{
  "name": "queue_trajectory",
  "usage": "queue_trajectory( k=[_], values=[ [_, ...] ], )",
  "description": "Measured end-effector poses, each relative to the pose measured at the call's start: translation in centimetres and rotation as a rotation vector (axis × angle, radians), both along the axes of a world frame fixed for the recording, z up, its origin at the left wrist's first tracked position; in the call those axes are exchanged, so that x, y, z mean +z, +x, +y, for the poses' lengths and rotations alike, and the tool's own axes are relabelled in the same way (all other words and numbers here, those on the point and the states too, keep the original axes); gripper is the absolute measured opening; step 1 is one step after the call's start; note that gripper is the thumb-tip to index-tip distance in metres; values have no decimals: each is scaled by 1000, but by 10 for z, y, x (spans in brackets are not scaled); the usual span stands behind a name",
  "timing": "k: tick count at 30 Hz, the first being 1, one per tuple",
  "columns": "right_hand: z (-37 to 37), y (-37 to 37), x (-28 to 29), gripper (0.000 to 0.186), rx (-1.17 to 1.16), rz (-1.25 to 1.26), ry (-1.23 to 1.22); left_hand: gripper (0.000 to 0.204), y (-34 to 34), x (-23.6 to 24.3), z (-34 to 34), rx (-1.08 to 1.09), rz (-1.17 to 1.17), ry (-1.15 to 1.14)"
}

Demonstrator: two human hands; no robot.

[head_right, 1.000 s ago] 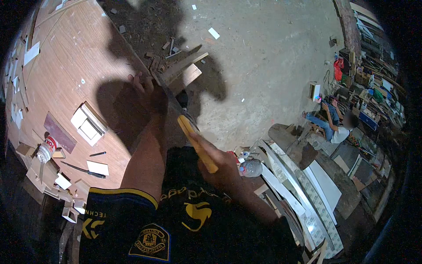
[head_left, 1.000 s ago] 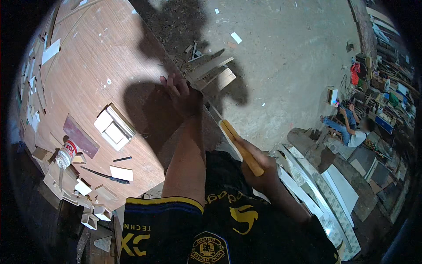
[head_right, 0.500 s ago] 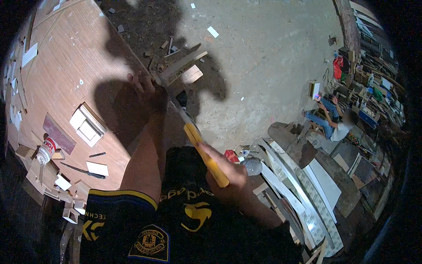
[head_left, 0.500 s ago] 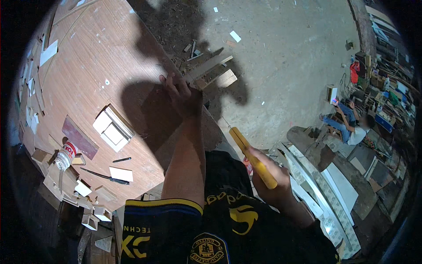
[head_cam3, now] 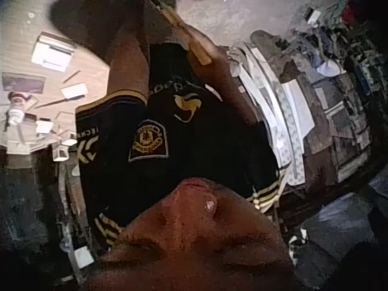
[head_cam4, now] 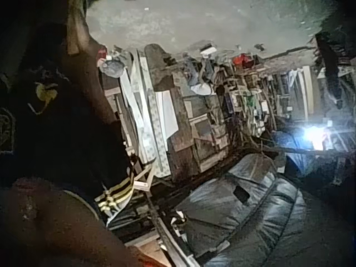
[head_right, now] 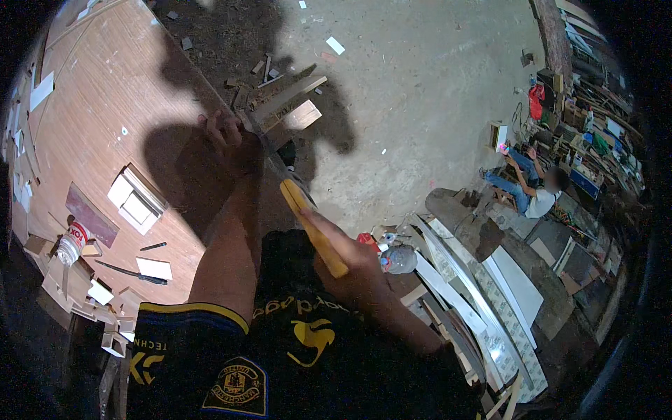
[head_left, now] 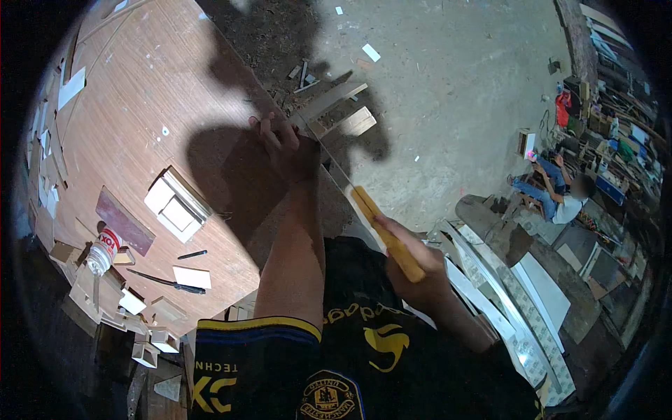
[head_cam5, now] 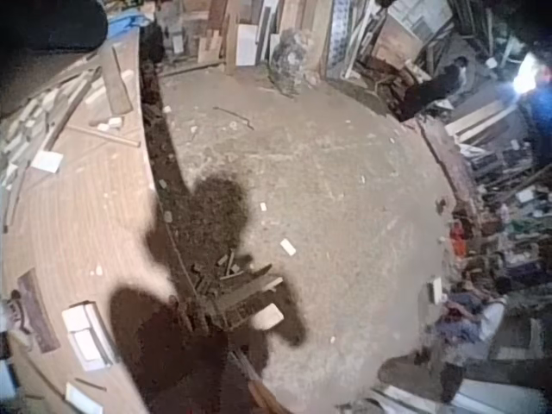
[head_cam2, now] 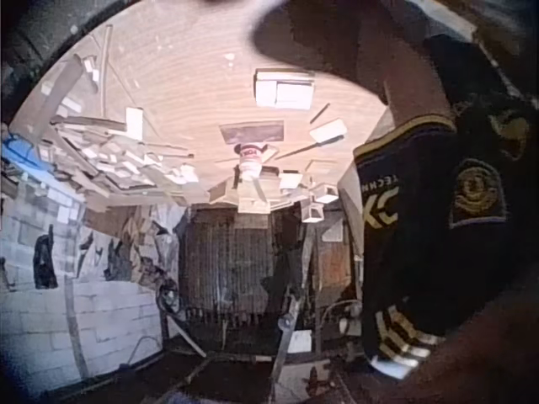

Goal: Measure, mark, and cut small wooden pieces to assemble a small box or object.

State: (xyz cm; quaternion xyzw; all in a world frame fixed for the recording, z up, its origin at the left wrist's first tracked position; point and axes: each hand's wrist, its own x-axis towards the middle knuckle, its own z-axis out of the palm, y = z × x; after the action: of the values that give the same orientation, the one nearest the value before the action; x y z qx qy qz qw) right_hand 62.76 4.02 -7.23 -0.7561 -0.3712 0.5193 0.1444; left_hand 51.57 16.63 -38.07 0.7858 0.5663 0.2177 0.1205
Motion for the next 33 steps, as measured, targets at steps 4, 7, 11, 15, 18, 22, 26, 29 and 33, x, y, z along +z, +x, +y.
queue_trajectory(
  k=[4,7,11,15,18,22,26,29,33],
  values=[
    [-7,10,-3,68,38,-12,202,32,19,21,7,104,-74,-17],
    [1,11,2,69,0,38,126,30,11,11,2,6,128,-51],
    [-6,17,22,71,58,76,172,32,17,20,1,161,-132,-210],
    [-3,6,-12,74,68,-15,8,34,9,20,10,-52,140,155],
    [4,5,-3,59,6,-66,139,35,14,37,9,-35,23,58],
    [12,2,-3,46,-18,-59,28,32,20,13,3,100,-180,17],
    [11,3,-13,65,-52,-94,206,35,11,-2,0,-126,267,-57],
    [9,4,-14,65,-29,-113,273,35,15,7,7,63,62,24],
    [7,0,-16,69,0,-40,301,25,21,24,7,158,25,43]
  ],
)
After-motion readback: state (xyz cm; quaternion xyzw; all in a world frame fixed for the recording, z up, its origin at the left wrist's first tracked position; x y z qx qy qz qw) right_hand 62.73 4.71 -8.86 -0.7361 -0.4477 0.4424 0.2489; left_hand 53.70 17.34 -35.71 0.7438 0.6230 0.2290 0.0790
